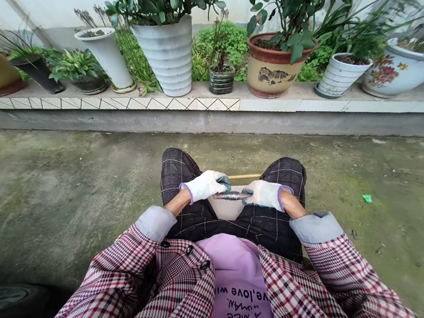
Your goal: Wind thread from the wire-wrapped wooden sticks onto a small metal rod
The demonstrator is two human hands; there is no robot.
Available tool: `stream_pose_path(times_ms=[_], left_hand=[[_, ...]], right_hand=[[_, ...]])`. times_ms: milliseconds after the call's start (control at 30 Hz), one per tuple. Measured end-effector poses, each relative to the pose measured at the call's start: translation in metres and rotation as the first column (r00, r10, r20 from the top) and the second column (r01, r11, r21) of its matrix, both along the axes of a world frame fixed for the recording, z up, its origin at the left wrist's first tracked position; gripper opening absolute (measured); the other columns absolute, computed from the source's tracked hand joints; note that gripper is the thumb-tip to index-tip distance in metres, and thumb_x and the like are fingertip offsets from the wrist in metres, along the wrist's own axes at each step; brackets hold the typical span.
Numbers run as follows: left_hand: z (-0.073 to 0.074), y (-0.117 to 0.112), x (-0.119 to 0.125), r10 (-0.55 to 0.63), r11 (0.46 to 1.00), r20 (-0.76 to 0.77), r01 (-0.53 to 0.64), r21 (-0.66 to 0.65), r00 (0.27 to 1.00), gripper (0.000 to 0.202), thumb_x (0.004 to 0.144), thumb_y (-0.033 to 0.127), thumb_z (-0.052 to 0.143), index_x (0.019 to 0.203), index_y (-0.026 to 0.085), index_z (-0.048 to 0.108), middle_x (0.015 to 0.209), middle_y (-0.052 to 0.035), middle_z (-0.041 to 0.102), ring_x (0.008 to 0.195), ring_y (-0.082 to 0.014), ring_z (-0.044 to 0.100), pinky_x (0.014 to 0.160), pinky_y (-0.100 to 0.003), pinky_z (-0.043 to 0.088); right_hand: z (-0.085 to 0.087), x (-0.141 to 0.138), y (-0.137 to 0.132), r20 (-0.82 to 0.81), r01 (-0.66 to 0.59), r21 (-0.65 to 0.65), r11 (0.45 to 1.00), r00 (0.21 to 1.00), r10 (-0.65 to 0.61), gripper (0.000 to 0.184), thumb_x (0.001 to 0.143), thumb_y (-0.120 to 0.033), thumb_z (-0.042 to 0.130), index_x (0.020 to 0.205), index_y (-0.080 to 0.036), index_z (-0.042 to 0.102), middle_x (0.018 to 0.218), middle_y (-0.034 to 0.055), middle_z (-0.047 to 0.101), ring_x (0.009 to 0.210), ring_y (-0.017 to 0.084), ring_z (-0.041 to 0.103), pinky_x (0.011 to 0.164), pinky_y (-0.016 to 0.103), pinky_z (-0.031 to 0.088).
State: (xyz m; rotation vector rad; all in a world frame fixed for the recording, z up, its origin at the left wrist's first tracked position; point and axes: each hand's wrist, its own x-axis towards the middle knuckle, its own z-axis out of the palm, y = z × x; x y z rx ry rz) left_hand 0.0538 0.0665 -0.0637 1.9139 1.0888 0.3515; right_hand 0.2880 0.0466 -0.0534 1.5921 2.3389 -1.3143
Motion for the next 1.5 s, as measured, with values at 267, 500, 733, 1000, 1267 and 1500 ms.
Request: stream_pose_path(times_ms=[267,500,733,1000,1267,1500], left_hand=[[-0.008,0.0,0.006,0.132,0.989,0.071,-0.127,-0.072,0.989,0.014,0.07,0.018,0.058,0.077,0.014,0.071,0.061,0.003,0.059,0.054,-0.0078,0.045,0.052,-0.021,0.033],[-0.018,0.0,0.016,0.383,0.883,0.283,-0.258,-0.392,0.879,0.008,0.073,0.019,0.066,0.075,0.012,0.066,0.053,0.0006,0.059,0.045,-0.008,0.051,0.047,-0.021,0.041],[-0.014,0.001,0.024,0.604,0.737,0.403,-0.289,-0.612,0.688,0.019,0.069,0.018,0.076,0.07,0.012,0.059,0.055,0.0018,0.058,0.045,-0.0058,0.052,0.049,-0.02,0.045],[-0.007,0.0,0.016,0.621,0.669,0.42,-0.168,-0.724,0.662,0.024,0.067,0.016,0.079,0.082,0.01,0.061,0.065,0.0003,0.061,0.05,-0.0045,0.052,0.05,-0.019,0.045],[-0.016,0.0,0.01,0.44,0.728,0.558,0.084,-0.68,0.703,0.027,0.084,0.033,0.066,0.093,0.008,0.065,0.048,0.0084,0.034,0.041,-0.0037,0.025,0.044,-0.018,0.025],[-0.03,-0.002,0.011,0.358,0.676,0.64,0.284,-0.68,0.68,0.033,0.083,0.038,0.069,0.099,0.009,0.063,0.05,0.0089,0.033,0.042,-0.0041,0.024,0.045,-0.019,0.024]], right_hand=[[-0.005,0.008,0.013,0.206,0.043,0.193,0.98,0.975,-0.083,0.026,0.074,-0.032,0.066,0.096,-0.02,0.073,0.069,0.0041,0.068,0.062,0.017,0.058,0.057,0.029,0.036],[-0.002,0.006,0.014,0.356,-0.018,0.385,0.923,0.925,-0.13,0.031,0.086,-0.043,0.053,0.101,-0.02,0.068,0.088,0.0089,0.071,0.074,0.021,0.063,0.06,0.029,0.037],[0.0,0.005,0.014,0.28,0.06,0.475,0.878,0.936,-0.215,0.028,0.089,-0.044,0.051,0.099,-0.02,0.063,0.089,0.0065,0.07,0.072,0.019,0.061,0.06,0.028,0.035],[0.0,0.006,0.012,0.184,0.104,0.499,0.861,0.957,-0.223,0.025,0.091,-0.043,0.052,0.098,-0.021,0.064,0.087,0.005,0.07,0.073,0.018,0.061,0.062,0.027,0.035],[-0.002,0.006,0.013,0.164,0.113,0.518,0.848,0.959,-0.229,0.026,0.091,-0.043,0.053,0.097,-0.021,0.064,0.086,0.0047,0.07,0.072,0.018,0.061,0.062,0.027,0.036],[-0.004,0.005,0.012,0.106,0.139,0.541,0.829,0.967,-0.231,0.028,0.092,-0.04,0.054,0.106,-0.021,0.067,0.098,0.0059,0.073,0.083,0.02,0.065,0.07,0.026,0.042]])
